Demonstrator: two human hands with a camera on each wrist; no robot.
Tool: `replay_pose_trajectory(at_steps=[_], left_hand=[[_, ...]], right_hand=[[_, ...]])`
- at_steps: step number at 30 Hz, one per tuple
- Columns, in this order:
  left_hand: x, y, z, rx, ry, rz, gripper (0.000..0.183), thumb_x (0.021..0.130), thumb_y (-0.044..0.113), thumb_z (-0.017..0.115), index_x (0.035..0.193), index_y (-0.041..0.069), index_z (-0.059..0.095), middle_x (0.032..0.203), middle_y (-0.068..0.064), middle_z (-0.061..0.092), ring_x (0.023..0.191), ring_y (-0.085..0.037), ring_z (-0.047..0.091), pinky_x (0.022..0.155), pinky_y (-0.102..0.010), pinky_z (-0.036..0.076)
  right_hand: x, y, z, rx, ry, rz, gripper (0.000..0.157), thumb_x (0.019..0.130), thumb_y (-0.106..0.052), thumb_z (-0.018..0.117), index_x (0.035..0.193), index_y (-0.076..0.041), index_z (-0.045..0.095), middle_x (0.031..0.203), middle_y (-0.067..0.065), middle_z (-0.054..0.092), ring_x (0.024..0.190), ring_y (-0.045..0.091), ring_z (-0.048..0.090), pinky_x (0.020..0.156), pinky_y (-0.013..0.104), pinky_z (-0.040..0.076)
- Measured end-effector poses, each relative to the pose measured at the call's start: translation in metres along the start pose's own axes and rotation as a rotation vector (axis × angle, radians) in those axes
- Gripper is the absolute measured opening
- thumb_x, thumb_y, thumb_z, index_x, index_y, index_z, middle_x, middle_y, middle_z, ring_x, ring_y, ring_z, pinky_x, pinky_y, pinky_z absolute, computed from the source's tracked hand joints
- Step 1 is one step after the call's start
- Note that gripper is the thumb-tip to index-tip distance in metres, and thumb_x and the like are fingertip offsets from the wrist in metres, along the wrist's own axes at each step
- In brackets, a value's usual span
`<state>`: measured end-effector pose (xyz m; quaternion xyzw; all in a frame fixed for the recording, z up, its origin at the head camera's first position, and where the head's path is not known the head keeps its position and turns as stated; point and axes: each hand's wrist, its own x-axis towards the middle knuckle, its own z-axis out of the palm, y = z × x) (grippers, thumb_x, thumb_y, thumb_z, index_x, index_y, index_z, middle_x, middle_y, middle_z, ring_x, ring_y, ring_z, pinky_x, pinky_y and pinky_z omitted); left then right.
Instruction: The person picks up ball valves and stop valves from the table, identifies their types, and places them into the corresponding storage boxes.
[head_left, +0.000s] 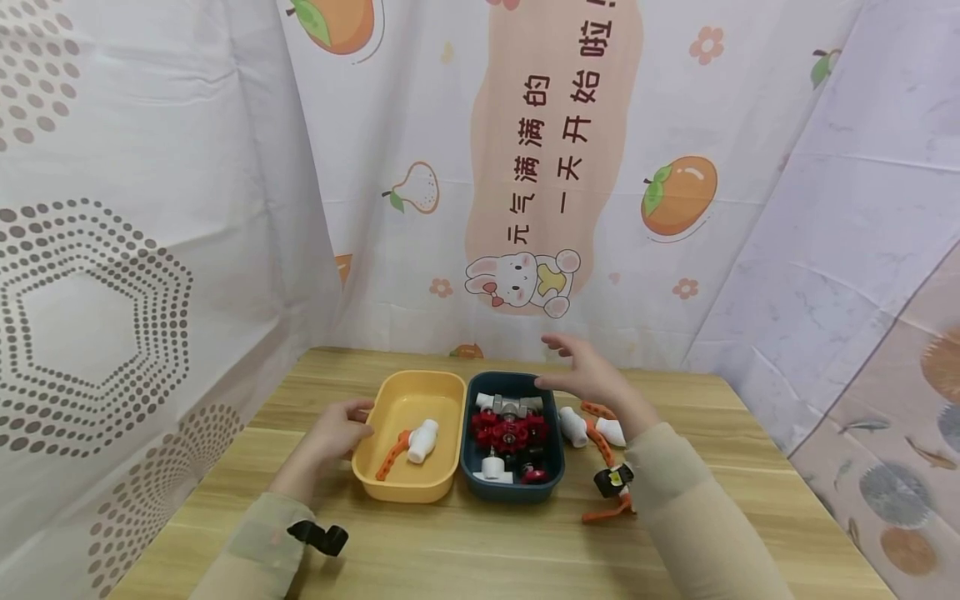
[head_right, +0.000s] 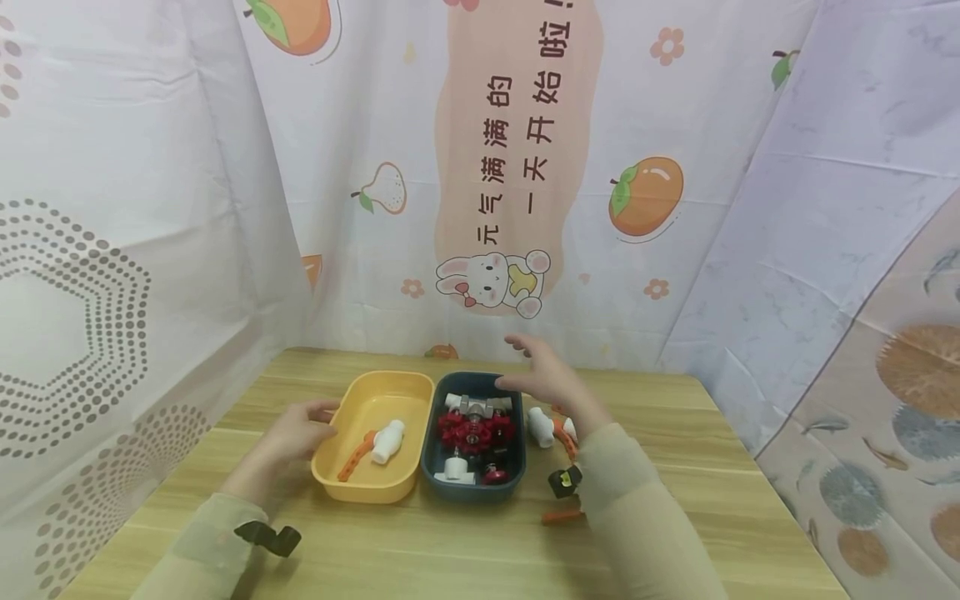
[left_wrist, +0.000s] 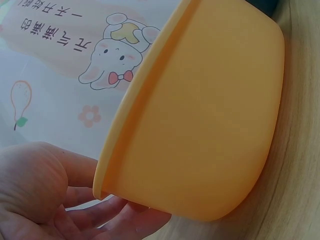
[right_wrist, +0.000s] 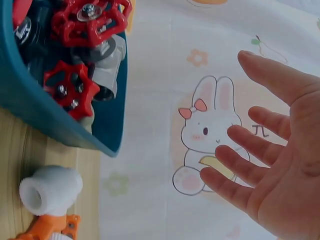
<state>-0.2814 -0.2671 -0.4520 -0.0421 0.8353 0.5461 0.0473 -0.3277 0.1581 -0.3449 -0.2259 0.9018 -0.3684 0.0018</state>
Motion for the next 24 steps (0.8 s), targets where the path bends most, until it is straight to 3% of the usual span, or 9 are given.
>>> replay_pose_trajectory(at_steps=[24], left_hand=[[-0.001,0.001,0.0,0.008,-0.005,0.006,0.053,0.094,-0.004,0.061,0.146,-0.003,0.049,0.127,-0.028,0.054,0.095,-0.031,0.066,0.064,-0.042,0.061]], right_hand=[[-0.035,0.039,-0.034,-0.025,0.07,-0.035,0.078,0.088,-0.033,0.082,0.151,-0.006,0.046,0.15,0.02,0.047,0.137,0.044,0.042,0.106,0.064,0.04]])
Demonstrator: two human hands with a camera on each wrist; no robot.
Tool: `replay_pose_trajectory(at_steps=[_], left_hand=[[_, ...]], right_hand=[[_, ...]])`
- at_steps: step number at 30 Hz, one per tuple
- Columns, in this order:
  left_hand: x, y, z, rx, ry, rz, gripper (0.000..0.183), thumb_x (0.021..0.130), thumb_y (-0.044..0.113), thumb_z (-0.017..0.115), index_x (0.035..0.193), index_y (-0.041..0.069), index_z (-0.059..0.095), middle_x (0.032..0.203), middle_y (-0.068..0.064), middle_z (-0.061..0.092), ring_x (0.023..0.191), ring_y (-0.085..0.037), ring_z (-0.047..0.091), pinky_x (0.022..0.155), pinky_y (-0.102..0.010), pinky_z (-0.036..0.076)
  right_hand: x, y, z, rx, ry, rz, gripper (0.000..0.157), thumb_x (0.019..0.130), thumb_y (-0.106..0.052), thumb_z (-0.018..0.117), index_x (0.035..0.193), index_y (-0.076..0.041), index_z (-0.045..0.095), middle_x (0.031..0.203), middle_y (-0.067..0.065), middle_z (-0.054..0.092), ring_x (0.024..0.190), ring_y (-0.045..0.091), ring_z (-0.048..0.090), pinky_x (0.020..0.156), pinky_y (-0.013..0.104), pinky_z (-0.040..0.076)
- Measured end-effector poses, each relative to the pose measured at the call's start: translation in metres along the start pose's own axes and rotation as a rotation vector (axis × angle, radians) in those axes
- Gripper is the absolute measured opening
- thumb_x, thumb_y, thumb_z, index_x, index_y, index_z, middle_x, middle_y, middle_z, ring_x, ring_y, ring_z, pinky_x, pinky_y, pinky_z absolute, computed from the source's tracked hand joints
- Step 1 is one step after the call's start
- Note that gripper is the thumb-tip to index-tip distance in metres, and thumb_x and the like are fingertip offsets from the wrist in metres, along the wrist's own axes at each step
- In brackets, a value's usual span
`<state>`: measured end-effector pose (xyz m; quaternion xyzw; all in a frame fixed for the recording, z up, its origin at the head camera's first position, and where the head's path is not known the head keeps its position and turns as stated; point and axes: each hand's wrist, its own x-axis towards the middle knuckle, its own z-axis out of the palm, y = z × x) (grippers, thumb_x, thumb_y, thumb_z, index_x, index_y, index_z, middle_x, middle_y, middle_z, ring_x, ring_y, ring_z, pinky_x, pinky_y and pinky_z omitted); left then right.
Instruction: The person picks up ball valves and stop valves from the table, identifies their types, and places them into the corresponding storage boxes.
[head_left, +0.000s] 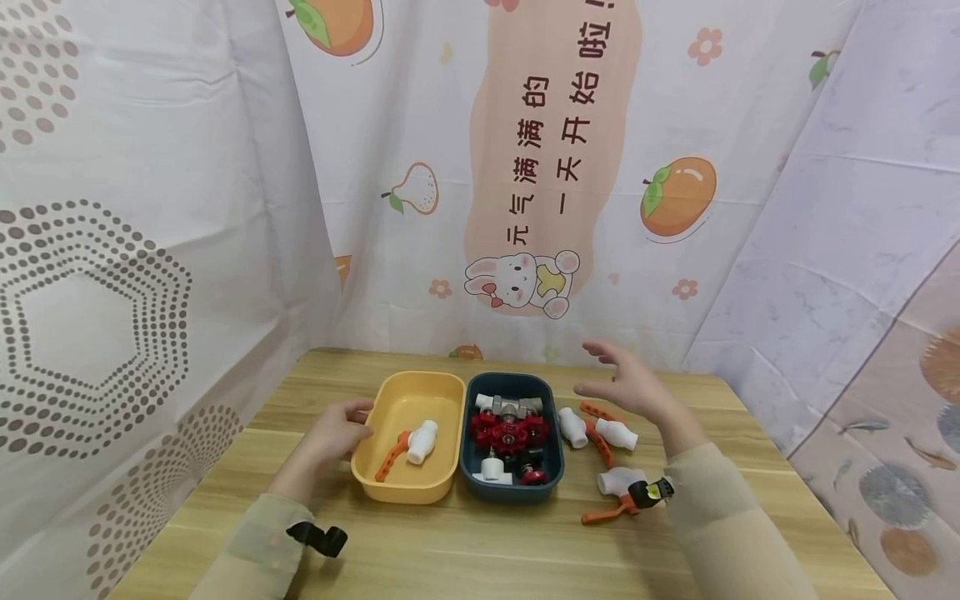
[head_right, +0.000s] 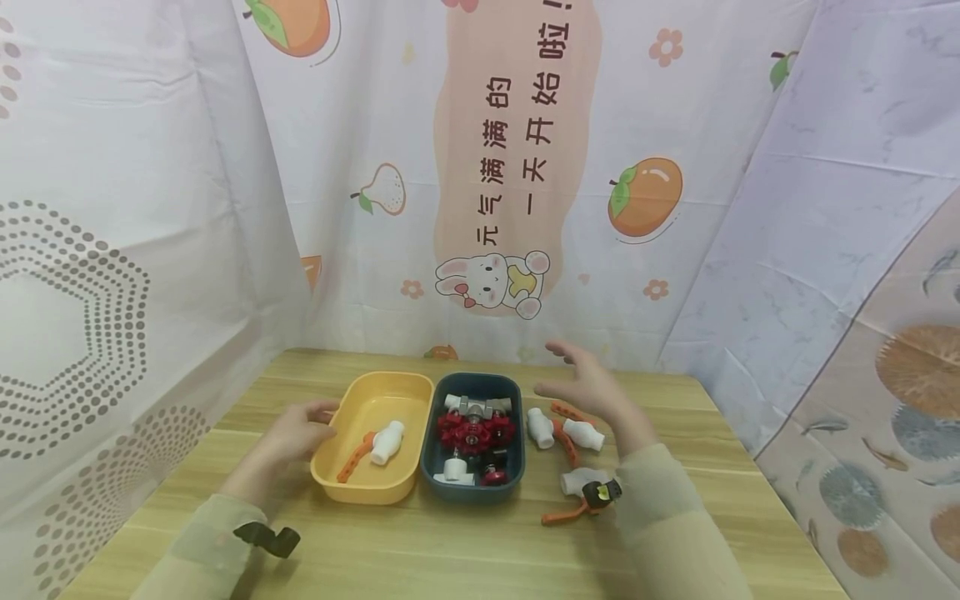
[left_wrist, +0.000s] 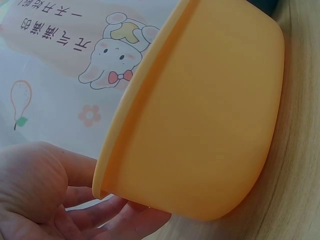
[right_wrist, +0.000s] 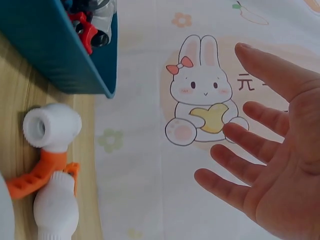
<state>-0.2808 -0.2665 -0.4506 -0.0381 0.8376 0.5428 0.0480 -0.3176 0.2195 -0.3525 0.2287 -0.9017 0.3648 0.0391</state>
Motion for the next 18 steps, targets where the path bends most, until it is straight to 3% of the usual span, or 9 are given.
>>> replay_pose_trajectory(at_steps=[18], left_hand=[[0.001,-0.002,0.001,-0.004,0.008,-0.011,0.053,0.094,-0.004,0.061,0.147,0.0,0.049,0.127,-0.026,0.055,0.094,-0.03,0.067,0.064,-0.042,0.062]], right_hand=[[-0.021,0.022,-0.005,-0.042,-0.002,0.021,0.077,0.088,-0.036,0.081,0.15,-0.005,0.046,0.15,0.021,0.049,0.135,0.047,0.043,0.104,0.067,0.04]])
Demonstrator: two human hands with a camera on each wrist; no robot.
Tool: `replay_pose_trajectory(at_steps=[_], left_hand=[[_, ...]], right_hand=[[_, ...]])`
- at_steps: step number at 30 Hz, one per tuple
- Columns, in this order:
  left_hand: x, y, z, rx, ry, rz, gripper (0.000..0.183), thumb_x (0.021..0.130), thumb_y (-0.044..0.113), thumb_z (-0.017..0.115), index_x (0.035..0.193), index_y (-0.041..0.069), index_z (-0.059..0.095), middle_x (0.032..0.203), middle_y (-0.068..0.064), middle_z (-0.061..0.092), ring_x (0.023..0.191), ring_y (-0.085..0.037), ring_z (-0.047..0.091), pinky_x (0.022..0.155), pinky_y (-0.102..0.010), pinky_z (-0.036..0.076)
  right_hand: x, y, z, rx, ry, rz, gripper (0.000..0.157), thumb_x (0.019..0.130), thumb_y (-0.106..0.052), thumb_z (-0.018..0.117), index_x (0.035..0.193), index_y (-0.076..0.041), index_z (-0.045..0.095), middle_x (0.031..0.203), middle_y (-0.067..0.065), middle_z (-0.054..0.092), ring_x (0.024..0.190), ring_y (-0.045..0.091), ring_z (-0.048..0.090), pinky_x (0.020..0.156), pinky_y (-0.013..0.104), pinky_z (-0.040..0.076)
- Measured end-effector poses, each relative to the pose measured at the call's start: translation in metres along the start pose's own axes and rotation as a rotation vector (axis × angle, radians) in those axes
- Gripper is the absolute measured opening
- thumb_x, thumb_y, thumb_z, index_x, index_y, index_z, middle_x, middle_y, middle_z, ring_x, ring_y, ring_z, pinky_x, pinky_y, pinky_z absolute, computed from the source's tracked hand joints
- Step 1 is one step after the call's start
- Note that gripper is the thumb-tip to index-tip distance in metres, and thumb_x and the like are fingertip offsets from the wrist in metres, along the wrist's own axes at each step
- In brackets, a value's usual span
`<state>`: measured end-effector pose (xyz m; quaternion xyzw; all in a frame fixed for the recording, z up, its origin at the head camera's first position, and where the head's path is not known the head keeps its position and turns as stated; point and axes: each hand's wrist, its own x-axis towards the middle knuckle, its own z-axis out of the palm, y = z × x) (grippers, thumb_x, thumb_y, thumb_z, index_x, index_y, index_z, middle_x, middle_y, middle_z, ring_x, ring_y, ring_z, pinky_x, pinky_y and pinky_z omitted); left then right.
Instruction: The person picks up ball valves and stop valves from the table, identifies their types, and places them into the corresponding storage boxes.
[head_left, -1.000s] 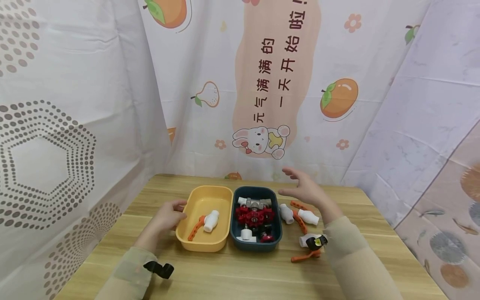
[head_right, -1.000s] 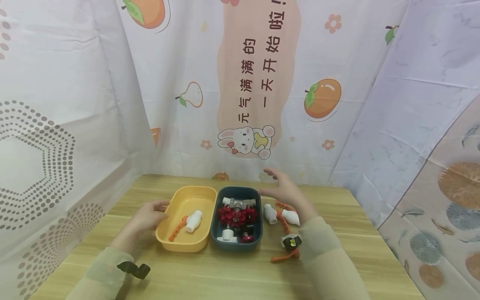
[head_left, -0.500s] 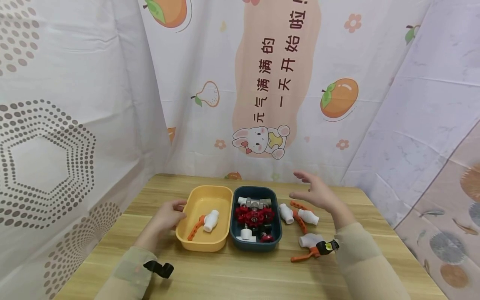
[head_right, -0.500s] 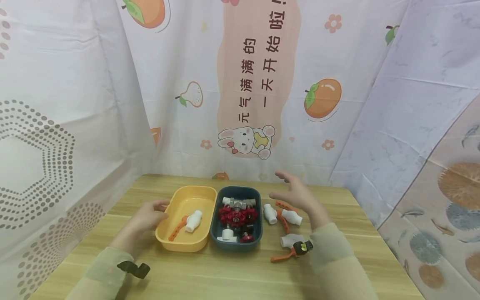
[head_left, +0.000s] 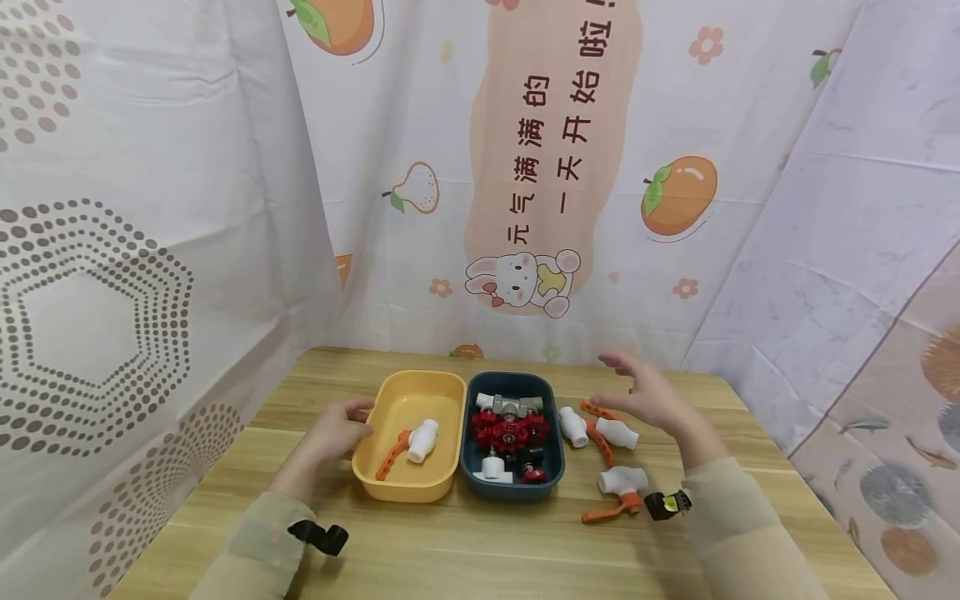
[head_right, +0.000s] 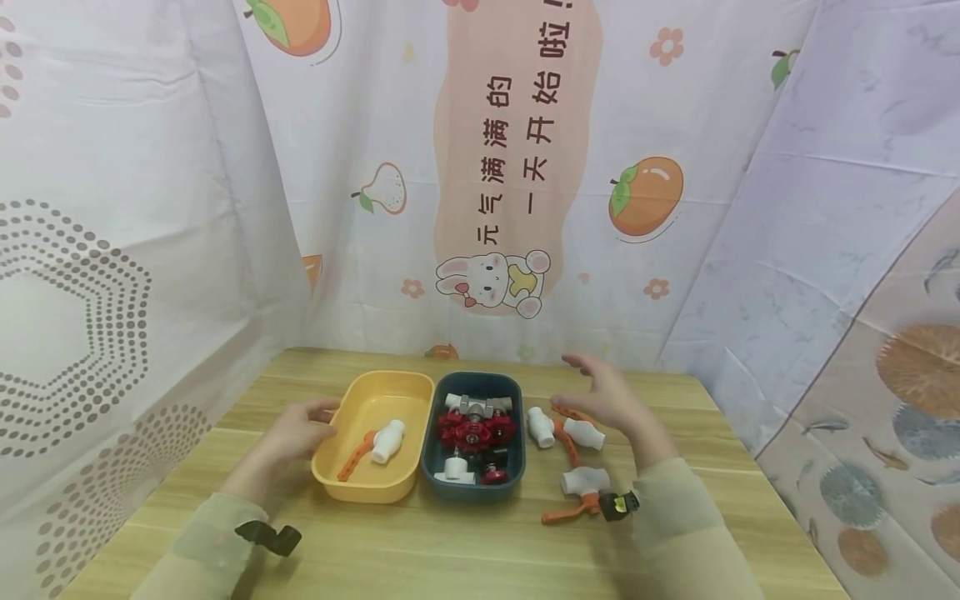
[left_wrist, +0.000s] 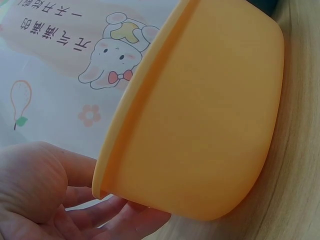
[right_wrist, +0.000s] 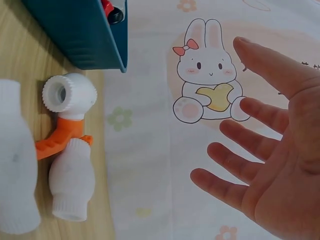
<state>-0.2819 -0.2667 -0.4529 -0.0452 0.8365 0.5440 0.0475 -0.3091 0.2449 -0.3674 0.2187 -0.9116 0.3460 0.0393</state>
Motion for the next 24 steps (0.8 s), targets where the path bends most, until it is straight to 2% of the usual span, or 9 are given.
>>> replay_pose_trajectory(at_steps=[7,11,19,24], left_hand=[[-0.001,0.002,0.0,-0.006,0.0,-0.014,0.054,0.095,-0.003,0.06,0.147,0.0,0.049,0.128,-0.027,0.054,0.096,-0.032,0.066,0.065,-0.041,0.061],[-0.001,0.001,0.0,-0.004,0.001,-0.015,0.053,0.095,-0.004,0.061,0.147,0.0,0.049,0.128,-0.026,0.054,0.096,-0.031,0.066,0.065,-0.042,0.061],[-0.001,0.001,0.0,0.003,0.002,-0.007,0.053,0.094,-0.004,0.061,0.146,-0.001,0.049,0.127,-0.027,0.054,0.096,-0.032,0.065,0.065,-0.041,0.061],[-0.002,0.002,0.0,-0.004,-0.001,-0.007,0.053,0.095,-0.004,0.061,0.147,-0.001,0.048,0.128,-0.027,0.054,0.098,-0.033,0.065,0.066,-0.041,0.061]], right_hand=[[-0.005,0.006,0.003,0.001,-0.019,0.056,0.08,0.088,-0.039,0.081,0.151,-0.004,0.045,0.152,0.019,0.047,0.138,0.046,0.041,0.106,0.068,0.037],[-0.007,0.012,0.003,0.005,-0.015,0.067,0.08,0.089,-0.038,0.08,0.151,-0.002,0.044,0.152,0.023,0.045,0.137,0.049,0.04,0.105,0.069,0.037],[-0.01,0.031,0.004,0.045,-0.031,0.126,0.087,0.087,-0.046,0.079,0.152,-0.001,0.042,0.152,0.025,0.044,0.136,0.05,0.039,0.104,0.066,0.04],[-0.012,0.046,0.006,0.079,-0.034,0.159,0.088,0.088,-0.044,0.079,0.153,-0.001,0.039,0.154,0.024,0.041,0.138,0.051,0.037,0.105,0.067,0.039]])
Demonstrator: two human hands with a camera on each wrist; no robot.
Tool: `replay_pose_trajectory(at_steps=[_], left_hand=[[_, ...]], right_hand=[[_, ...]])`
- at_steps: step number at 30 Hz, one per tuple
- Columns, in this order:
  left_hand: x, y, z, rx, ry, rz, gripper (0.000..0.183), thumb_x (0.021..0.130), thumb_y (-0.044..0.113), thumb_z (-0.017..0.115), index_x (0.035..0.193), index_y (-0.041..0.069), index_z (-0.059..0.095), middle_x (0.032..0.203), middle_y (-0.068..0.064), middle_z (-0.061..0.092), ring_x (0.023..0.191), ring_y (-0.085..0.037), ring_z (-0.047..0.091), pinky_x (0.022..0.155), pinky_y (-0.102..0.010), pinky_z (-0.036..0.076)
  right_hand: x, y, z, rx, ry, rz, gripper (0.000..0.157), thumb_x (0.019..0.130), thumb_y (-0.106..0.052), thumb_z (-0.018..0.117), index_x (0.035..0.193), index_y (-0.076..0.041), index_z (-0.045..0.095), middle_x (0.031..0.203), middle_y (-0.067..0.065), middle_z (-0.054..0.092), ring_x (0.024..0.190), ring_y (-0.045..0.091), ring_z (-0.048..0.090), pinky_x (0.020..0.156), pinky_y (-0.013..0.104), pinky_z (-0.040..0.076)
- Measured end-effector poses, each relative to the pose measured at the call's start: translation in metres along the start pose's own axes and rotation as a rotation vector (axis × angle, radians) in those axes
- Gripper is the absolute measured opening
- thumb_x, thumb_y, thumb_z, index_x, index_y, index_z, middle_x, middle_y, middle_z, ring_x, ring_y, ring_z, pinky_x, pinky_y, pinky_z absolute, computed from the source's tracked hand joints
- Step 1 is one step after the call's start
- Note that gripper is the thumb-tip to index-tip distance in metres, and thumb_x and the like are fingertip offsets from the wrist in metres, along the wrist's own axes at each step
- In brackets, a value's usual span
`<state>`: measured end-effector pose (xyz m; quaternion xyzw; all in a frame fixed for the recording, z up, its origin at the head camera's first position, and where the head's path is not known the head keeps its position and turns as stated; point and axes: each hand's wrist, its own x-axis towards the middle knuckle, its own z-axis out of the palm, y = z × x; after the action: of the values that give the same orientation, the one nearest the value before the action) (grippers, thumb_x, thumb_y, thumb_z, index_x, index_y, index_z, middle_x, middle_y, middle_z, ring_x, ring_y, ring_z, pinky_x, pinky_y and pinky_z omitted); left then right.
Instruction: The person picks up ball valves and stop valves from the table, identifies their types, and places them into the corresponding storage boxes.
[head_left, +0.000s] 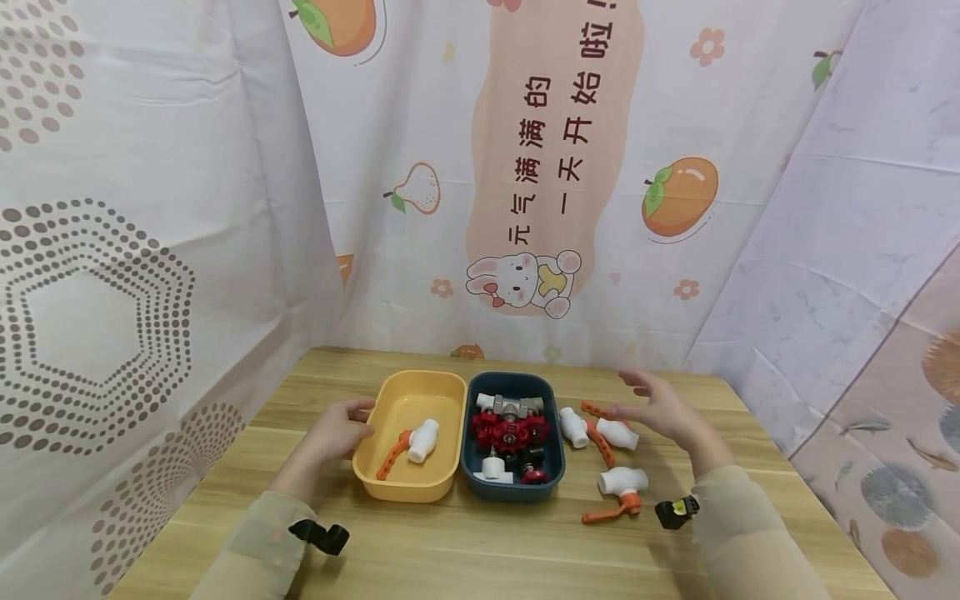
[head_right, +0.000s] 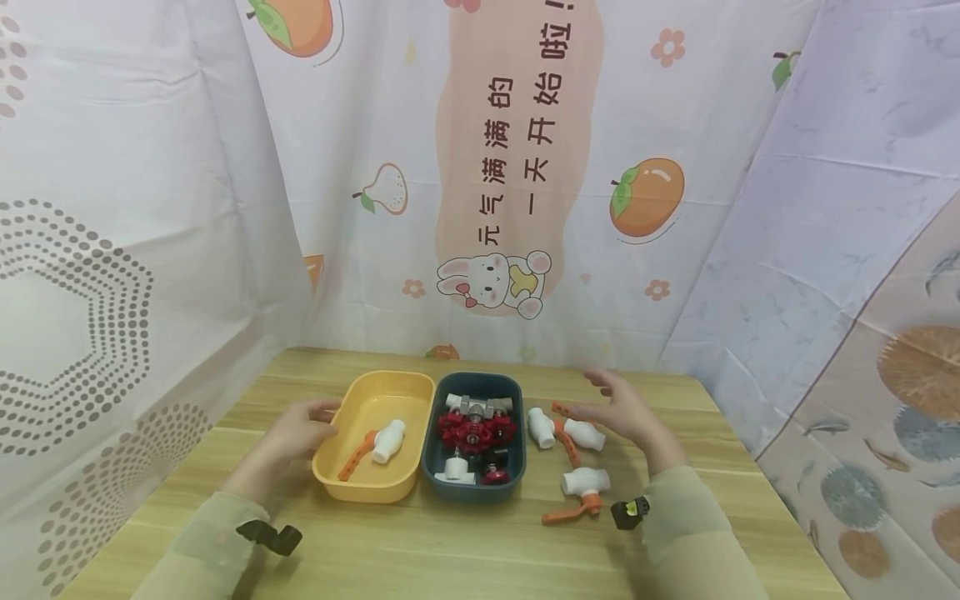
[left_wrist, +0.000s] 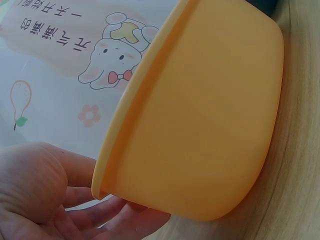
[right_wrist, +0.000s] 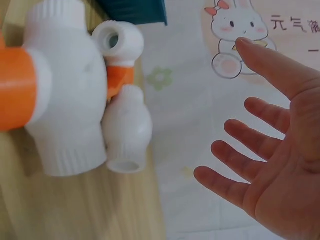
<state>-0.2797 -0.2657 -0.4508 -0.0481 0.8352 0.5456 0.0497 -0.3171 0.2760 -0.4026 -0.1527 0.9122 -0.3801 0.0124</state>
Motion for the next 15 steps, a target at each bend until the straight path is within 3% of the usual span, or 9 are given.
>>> replay_pose_trajectory(at_steps=[15], left_hand=[[0.0,0.0,-0.001,0.008,-0.003,0.003,0.053,0.095,-0.003,0.061,0.146,-0.002,0.049,0.128,-0.027,0.054,0.097,-0.032,0.065,0.065,-0.042,0.061]], right_hand=[[0.003,0.03,0.006,0.08,-0.024,0.076,0.082,0.092,-0.033,0.077,0.154,0.002,0.036,0.154,0.032,0.035,0.136,0.055,0.036,0.104,0.065,0.041]])
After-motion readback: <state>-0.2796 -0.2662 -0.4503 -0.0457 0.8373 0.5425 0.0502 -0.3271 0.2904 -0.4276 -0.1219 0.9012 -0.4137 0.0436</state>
